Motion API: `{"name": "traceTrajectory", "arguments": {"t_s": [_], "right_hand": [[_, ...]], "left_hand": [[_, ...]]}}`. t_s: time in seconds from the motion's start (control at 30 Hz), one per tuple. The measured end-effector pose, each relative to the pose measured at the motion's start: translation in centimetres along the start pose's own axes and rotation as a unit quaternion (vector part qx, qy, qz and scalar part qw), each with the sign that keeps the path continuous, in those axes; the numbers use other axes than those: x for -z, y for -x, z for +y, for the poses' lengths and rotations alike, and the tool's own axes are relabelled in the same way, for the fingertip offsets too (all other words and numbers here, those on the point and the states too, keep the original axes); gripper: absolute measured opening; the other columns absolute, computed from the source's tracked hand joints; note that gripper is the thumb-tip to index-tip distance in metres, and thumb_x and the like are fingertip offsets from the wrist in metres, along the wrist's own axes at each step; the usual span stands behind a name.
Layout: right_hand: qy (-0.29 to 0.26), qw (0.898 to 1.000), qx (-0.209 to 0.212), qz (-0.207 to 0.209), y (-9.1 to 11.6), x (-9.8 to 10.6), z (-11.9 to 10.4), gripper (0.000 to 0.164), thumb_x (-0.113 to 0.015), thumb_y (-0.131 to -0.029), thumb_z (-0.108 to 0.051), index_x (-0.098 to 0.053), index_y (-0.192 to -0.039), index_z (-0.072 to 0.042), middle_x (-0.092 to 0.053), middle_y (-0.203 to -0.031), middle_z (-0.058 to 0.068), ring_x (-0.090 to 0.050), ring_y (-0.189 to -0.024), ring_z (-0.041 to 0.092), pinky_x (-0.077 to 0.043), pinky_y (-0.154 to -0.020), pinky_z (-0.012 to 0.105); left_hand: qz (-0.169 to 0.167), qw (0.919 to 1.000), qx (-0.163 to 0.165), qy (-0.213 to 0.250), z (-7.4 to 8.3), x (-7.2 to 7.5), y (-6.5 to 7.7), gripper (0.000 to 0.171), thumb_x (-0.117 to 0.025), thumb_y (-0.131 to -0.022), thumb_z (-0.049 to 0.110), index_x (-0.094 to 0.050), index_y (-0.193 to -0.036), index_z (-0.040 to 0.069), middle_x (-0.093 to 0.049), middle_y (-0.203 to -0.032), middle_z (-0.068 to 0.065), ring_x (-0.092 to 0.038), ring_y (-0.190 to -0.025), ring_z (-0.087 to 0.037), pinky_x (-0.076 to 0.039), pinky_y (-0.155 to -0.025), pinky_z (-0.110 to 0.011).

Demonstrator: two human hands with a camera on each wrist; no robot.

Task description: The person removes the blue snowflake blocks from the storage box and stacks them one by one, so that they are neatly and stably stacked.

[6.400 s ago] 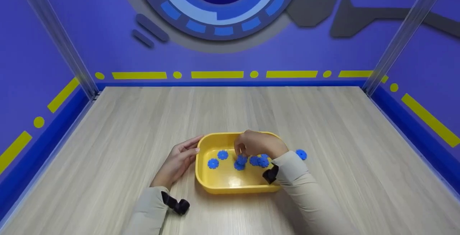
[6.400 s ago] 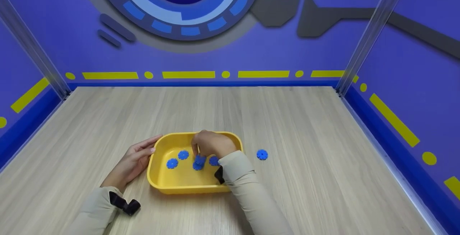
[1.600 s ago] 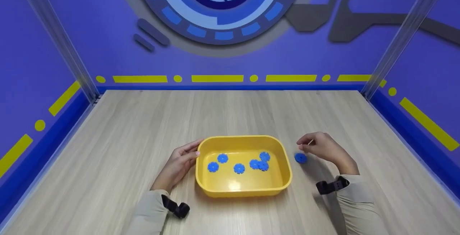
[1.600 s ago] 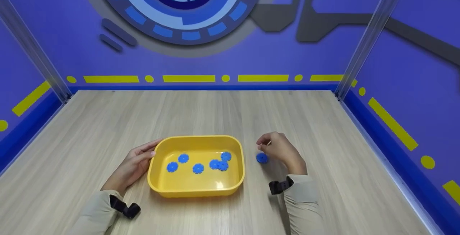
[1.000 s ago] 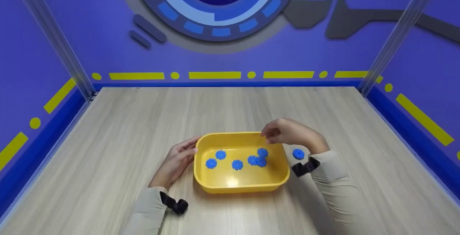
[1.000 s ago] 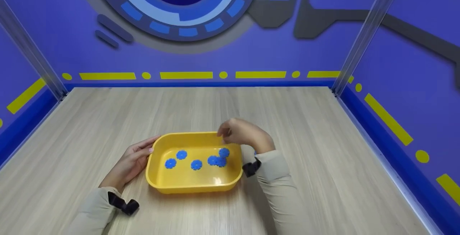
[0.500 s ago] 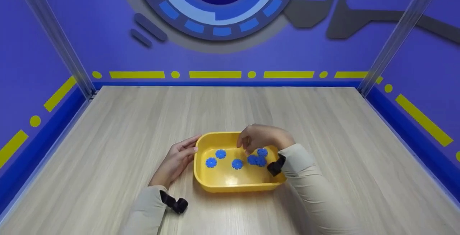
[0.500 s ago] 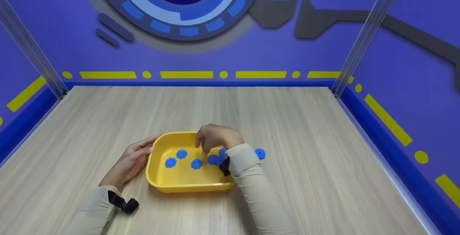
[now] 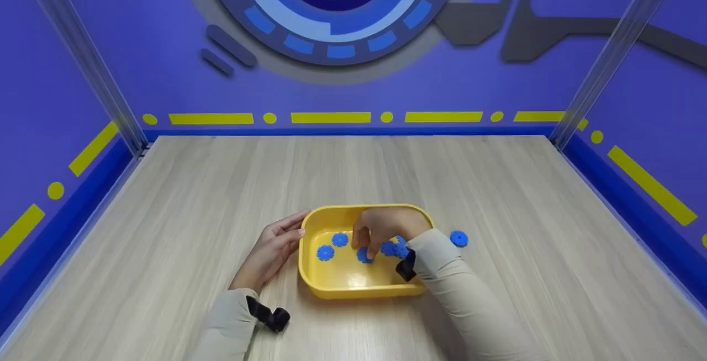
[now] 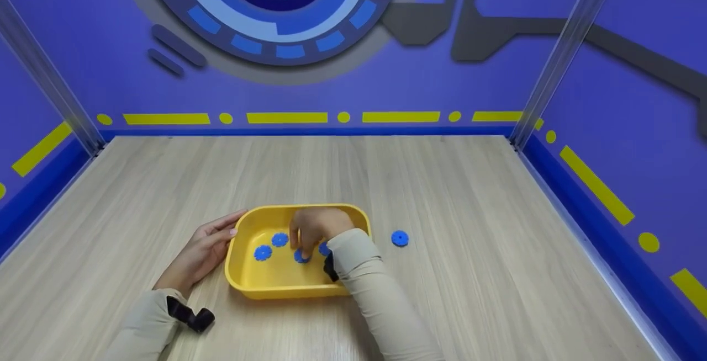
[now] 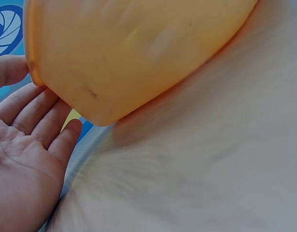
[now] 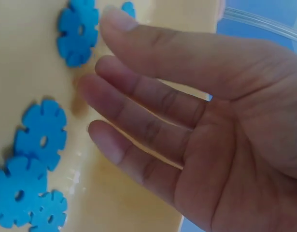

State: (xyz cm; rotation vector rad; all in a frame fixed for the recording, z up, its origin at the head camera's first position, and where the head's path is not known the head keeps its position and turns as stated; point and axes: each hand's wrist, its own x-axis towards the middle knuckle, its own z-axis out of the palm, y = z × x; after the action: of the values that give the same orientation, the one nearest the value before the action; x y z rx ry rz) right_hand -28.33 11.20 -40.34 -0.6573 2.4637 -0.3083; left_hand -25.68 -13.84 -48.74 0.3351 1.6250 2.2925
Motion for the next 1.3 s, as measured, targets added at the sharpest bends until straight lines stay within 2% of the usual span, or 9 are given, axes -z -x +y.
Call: {"name": "traceTrajectory", "arguments": {"t_s": [0.17,0.43,0.7,0.9,1.2,1.3], "right_hand": [[0.015,1.000,0.001,0.001,-0.2,-0.7,-0.3,0.029,-0.083,-0.072,-0.009,-0.070,-0.096,-0.017,-0.064,-0.088,-0.008,-0.053,-0.080,0.008,-0.053,-0.079,0.028],[0.045,0.999,-0.001,0.013,-0.2,-1.3,-0.5,0.025,-0.083,-0.072,-0.008,-0.064,-0.086,-0.016,-0.056,-0.080,-0.006,-0.048,-0.075,0.011,-0.046,-0.069,0.024],[0.026,0.999,0.001,0.033,-0.1,-1.1,-0.5,0.021,-0.080,-0.075,-0.005,-0.065,-0.084,-0.016,-0.058,-0.079,-0.006,-0.049,-0.073,0.010,-0.047,-0.069,0.025],[0.033,0.998,0.028,0.043,0.3,-0.5,-0.3,0.013,-0.075,-0.080,-0.004,-0.070,-0.084,-0.015,-0.063,-0.079,-0.005,-0.051,-0.067,0.009,-0.049,-0.065,0.025],[0.015,0.998,0.043,0.040,0.8,0.1,0.1,0.010,-0.073,-0.082,-0.004,-0.070,-0.083,-0.013,-0.061,-0.075,-0.004,-0.051,-0.066,0.011,-0.047,-0.061,0.024],[0.004,0.998,0.045,0.041,1.1,0.4,0.2,0.010,-0.072,-0.082,-0.003,-0.070,-0.083,-0.013,-0.063,-0.076,-0.003,-0.056,-0.067,0.013,-0.048,-0.062,0.025]], "left_hand": [[0.001,1.0000,0.006,-0.001,0.0,0.0,0.1,0.061,-0.058,-0.092,0.005,-0.033,-0.145,-0.007,-0.040,-0.149,-0.020,-0.055,-0.123,-0.015,-0.049,-0.101,-0.027],[-0.005,1.0000,0.003,-0.001,0.1,0.0,0.0,0.059,-0.058,-0.092,0.004,-0.033,-0.145,-0.008,-0.042,-0.148,-0.020,-0.055,-0.123,-0.016,-0.049,-0.101,-0.028],[-0.002,1.0000,0.003,-0.002,0.2,-0.1,0.0,0.060,-0.058,-0.092,0.005,-0.034,-0.145,-0.007,-0.042,-0.147,-0.020,-0.055,-0.124,-0.016,-0.049,-0.101,-0.029],[-0.002,1.0000,0.002,0.000,0.1,0.0,0.0,0.061,-0.058,-0.091,0.005,-0.033,-0.145,-0.007,-0.040,-0.149,-0.020,-0.054,-0.124,-0.015,-0.048,-0.102,-0.029],[-0.006,1.0000,-0.002,0.003,0.0,-0.1,0.0,0.060,-0.058,-0.091,0.005,-0.033,-0.145,-0.008,-0.040,-0.149,-0.020,-0.053,-0.125,-0.017,-0.048,-0.103,-0.030],[-0.010,0.9999,-0.002,0.000,0.0,0.0,0.0,0.061,-0.058,-0.092,0.006,-0.033,-0.145,-0.008,-0.040,-0.149,-0.021,-0.053,-0.126,-0.018,-0.048,-0.103,-0.030]]}}
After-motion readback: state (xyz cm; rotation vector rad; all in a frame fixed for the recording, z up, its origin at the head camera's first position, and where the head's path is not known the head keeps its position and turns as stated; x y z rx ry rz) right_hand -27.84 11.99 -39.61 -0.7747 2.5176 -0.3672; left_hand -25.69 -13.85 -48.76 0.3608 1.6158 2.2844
